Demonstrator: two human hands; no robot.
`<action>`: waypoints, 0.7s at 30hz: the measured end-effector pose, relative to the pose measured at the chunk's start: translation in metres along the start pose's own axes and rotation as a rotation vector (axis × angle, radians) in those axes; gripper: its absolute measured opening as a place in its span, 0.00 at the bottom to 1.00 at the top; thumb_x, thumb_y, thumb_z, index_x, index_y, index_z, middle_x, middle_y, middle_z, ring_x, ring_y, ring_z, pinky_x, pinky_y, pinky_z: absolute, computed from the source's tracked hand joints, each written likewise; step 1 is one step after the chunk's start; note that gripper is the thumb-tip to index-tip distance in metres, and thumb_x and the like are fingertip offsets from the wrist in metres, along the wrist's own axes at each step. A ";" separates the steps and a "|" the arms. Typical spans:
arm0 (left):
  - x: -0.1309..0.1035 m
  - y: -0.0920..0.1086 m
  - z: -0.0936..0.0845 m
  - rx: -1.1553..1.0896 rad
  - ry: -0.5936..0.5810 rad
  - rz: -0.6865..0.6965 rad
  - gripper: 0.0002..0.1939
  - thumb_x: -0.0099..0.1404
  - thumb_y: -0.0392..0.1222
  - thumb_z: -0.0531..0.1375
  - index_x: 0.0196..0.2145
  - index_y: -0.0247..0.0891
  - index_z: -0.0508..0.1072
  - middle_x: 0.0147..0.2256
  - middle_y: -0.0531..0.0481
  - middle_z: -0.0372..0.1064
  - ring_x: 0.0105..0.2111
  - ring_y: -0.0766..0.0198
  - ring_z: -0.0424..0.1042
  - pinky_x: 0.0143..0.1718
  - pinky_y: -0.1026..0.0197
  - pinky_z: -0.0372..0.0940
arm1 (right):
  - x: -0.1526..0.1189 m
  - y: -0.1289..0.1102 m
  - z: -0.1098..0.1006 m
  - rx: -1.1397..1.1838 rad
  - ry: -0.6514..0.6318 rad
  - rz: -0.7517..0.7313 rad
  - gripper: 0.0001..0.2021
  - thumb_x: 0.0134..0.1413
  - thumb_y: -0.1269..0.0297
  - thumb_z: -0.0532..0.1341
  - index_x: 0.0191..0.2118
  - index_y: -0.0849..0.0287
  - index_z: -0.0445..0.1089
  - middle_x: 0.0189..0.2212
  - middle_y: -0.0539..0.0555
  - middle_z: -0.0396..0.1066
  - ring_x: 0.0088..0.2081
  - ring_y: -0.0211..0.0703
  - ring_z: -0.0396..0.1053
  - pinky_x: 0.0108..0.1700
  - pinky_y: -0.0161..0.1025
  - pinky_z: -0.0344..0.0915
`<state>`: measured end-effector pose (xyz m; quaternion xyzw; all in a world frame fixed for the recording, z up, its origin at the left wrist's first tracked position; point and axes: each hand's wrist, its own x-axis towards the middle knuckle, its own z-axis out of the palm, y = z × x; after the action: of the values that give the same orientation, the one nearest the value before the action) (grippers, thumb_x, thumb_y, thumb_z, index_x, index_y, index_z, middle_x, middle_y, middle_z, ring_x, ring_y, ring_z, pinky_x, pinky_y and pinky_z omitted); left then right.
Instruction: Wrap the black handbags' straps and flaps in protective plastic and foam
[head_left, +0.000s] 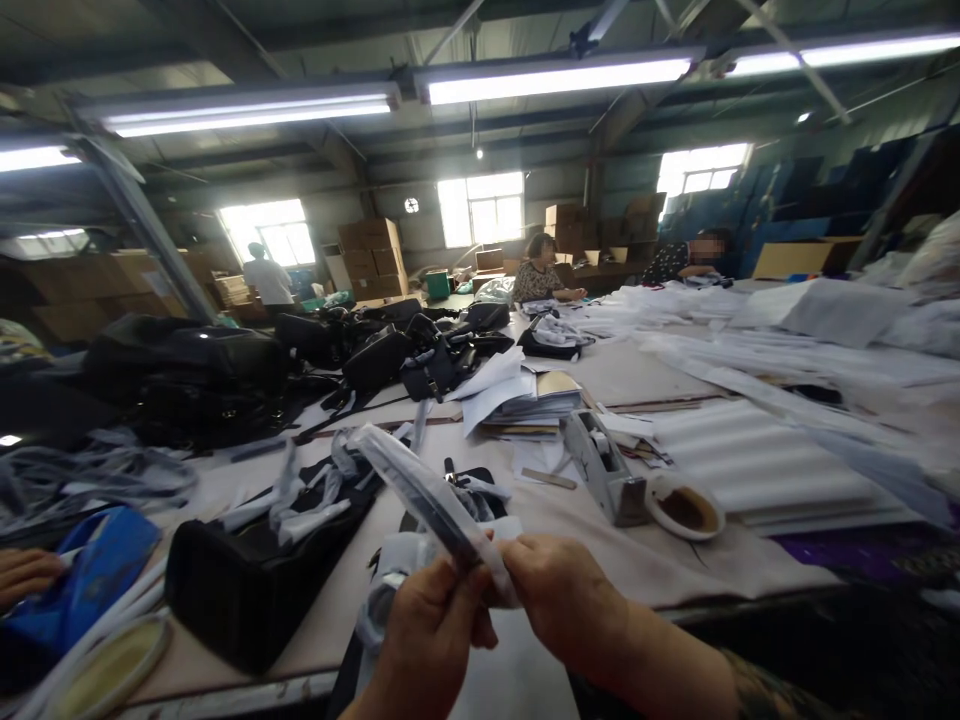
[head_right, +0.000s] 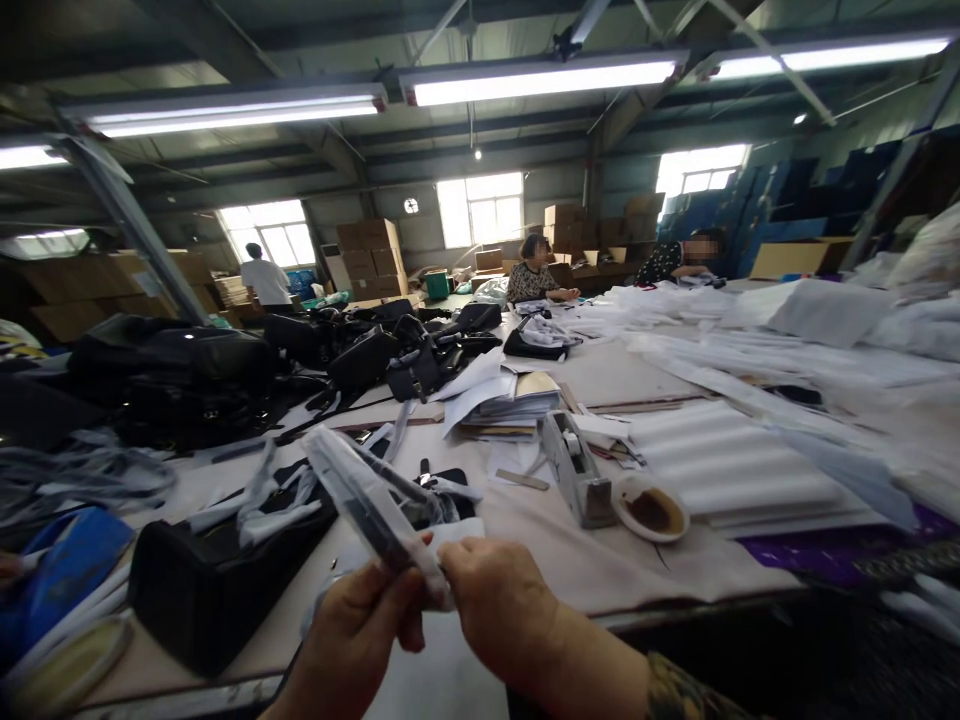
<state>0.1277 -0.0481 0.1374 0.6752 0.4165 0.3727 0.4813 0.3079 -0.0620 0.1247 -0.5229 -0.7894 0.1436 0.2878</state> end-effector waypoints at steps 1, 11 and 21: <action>0.001 0.003 0.000 -0.015 -0.023 -0.037 0.20 0.69 0.53 0.58 0.46 0.34 0.76 0.20 0.51 0.72 0.19 0.66 0.70 0.25 0.65 0.67 | 0.000 0.001 0.002 -0.078 0.017 -0.036 0.06 0.58 0.71 0.58 0.33 0.60 0.72 0.27 0.54 0.74 0.27 0.42 0.68 0.30 0.38 0.56; 0.007 0.006 -0.012 -0.286 -0.279 -0.434 0.22 0.56 0.55 0.69 0.37 0.31 0.75 0.25 0.46 0.75 0.16 0.71 0.65 0.18 0.70 0.56 | 0.003 -0.008 0.013 -0.015 0.231 -0.278 0.11 0.63 0.70 0.53 0.30 0.60 0.68 0.24 0.53 0.70 0.25 0.40 0.64 0.29 0.38 0.57; 0.000 0.003 -0.011 -0.038 -0.001 -0.051 0.14 0.60 0.51 0.67 0.24 0.38 0.79 0.32 0.47 0.73 0.36 0.58 0.70 0.40 0.61 0.65 | 0.000 0.000 -0.014 0.423 0.099 0.077 0.13 0.61 0.66 0.56 0.48 0.61 0.73 0.36 0.57 0.73 0.37 0.45 0.69 0.41 0.40 0.65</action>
<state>0.1181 -0.0446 0.1431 0.6551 0.4263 0.3681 0.5037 0.3167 -0.0628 0.1360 -0.4872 -0.7061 0.2909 0.4237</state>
